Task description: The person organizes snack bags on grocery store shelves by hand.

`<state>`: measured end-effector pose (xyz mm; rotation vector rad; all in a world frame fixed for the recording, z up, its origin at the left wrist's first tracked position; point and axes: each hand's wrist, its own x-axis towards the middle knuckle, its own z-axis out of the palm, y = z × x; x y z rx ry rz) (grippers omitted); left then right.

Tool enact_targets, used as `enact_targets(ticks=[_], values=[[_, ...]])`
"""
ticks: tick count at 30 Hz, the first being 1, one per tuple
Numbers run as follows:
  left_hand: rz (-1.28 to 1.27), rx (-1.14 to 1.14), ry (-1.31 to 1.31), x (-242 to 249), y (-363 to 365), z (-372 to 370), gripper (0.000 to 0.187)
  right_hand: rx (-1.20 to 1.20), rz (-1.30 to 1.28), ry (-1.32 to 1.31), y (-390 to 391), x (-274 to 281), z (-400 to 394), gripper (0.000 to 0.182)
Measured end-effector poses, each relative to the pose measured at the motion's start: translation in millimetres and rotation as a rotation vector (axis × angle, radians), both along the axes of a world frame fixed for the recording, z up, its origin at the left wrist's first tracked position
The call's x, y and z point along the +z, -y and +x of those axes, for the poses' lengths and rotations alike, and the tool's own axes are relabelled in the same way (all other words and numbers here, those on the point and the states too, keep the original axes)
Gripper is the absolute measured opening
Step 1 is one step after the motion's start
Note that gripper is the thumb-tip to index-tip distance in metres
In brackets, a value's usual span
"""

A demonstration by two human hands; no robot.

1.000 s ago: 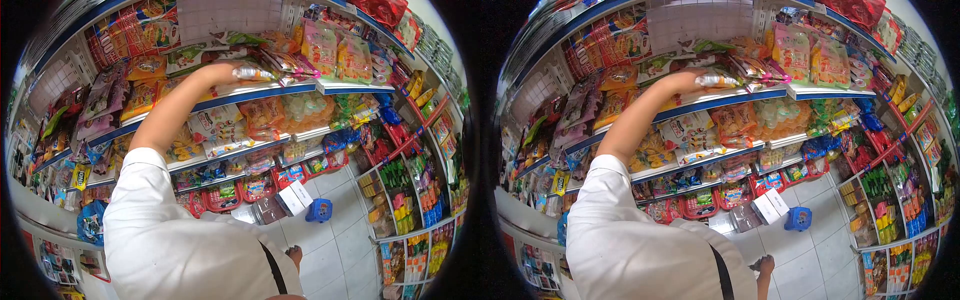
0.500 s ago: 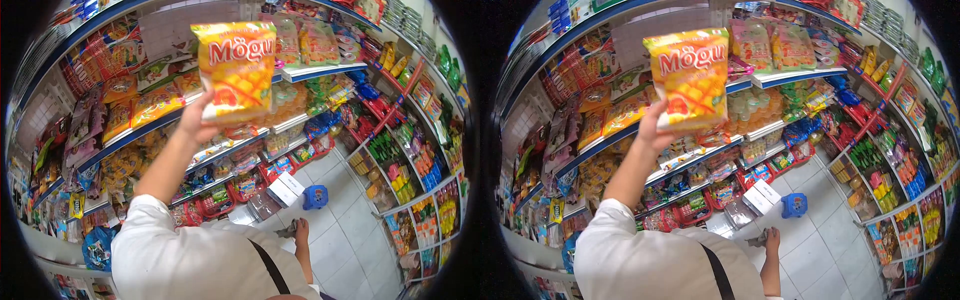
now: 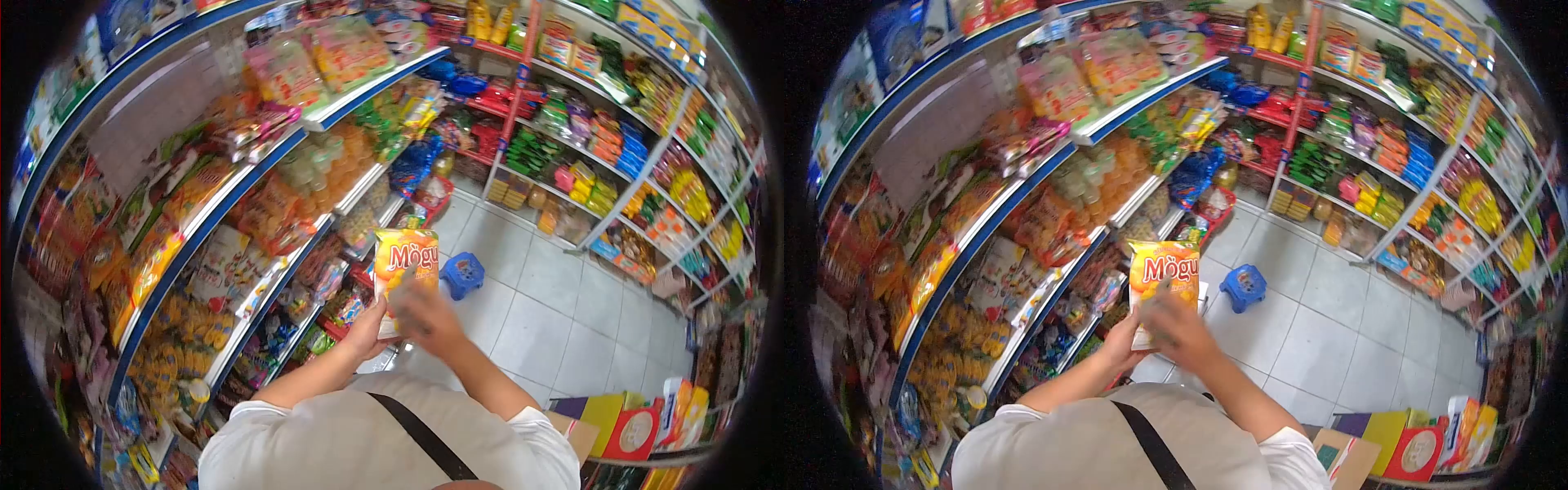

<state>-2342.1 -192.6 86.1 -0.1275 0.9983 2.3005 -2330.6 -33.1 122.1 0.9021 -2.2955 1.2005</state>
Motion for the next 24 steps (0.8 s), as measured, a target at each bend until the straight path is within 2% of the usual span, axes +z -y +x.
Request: enact_targets(ticks=[3,5,6,10,12,15,16,19,22,24], values=[[-0.046,-0.041,0.017,9,-8,4,0.046,0.024,0.014,-0.150,8,-38,6,0.045],[-0.001,-0.095,0.001,-3,-9,4,0.045,-0.088,-0.013,-0.105,1,-48,9,0.045],[-0.013,-0.090,-0.007,3,-11,10,0.047,-0.141,-0.026,-0.076,-5,-49,9,0.044],[0.018,-0.214,0.028,-25,-4,11,0.047,-0.446,-0.128,0.168,-44,-69,2,0.040],[-0.074,-0.169,0.036,-4,-10,24,0.047,-0.609,-0.257,0.271,-61,-70,1,0.039],[-0.131,-0.156,0.030,-4,-23,24,0.047,-0.485,-0.249,0.115,-46,-29,16,0.042],[-0.130,-0.172,0.039,-11,-25,23,0.046,-0.368,-0.227,0.079,-36,-25,18,0.045],[-0.102,-0.188,0.033,-17,-25,23,0.046,-0.230,0.040,-0.130,-20,-37,11,0.047],[-0.054,-0.117,0.007,-28,-15,20,0.047,-0.273,-0.067,0.138,-28,-49,13,0.043],[-0.026,-0.042,0.015,-35,-2,18,0.049,-0.289,-0.082,0.316,-42,-77,9,0.042]])
